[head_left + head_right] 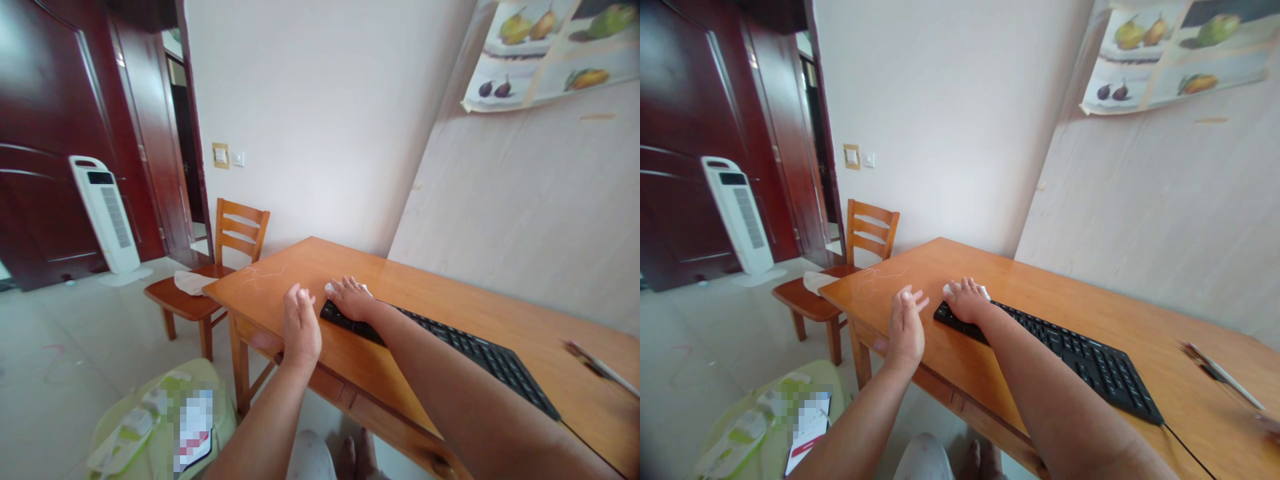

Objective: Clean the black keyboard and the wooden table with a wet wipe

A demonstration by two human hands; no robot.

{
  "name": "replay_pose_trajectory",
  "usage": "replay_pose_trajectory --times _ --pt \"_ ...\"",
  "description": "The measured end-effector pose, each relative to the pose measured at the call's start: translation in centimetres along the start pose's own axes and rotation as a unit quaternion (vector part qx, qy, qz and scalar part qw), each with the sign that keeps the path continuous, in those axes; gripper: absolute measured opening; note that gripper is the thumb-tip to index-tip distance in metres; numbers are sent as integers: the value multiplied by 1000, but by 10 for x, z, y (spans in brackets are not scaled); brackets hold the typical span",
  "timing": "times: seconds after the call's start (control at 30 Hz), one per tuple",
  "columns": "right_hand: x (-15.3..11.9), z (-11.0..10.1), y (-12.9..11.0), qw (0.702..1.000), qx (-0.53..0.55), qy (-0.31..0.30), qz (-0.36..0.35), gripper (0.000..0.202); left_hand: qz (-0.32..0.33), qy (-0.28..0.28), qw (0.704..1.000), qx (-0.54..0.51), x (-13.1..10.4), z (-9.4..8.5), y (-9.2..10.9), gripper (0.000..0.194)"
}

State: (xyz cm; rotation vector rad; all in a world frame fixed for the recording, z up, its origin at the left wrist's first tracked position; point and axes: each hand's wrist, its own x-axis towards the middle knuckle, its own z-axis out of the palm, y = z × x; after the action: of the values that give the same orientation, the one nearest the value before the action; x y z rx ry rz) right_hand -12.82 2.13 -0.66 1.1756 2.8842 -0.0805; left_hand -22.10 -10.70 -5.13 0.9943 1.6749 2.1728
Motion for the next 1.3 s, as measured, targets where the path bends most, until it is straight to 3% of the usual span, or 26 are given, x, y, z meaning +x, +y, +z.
replay_pose_trajectory --times 0.13,0.37,0.6,0.87,1.07,1.3 --pt "-10 2 -11 1000 1 4 -17 68 18 4 1000 22 3 0 -5 59" --pt "-54 10 -32 994 5 36 -103 67 30 -5 997 68 7 -2 -10 58" --pt "-82 14 -16 992 18 43 -119 66 44 -13 992 121 6 -1 -5 55" --pt "-50 12 -9 997 16 40 -63 67 38 -87 977 189 3 0 9 55" --pt "-21 4 -10 999 20 27 -21 68 94 -136 952 259 2 1 16 58" --pt "-31 7 5 999 21 39 5 67 116 -217 896 369 1 4 19 61"
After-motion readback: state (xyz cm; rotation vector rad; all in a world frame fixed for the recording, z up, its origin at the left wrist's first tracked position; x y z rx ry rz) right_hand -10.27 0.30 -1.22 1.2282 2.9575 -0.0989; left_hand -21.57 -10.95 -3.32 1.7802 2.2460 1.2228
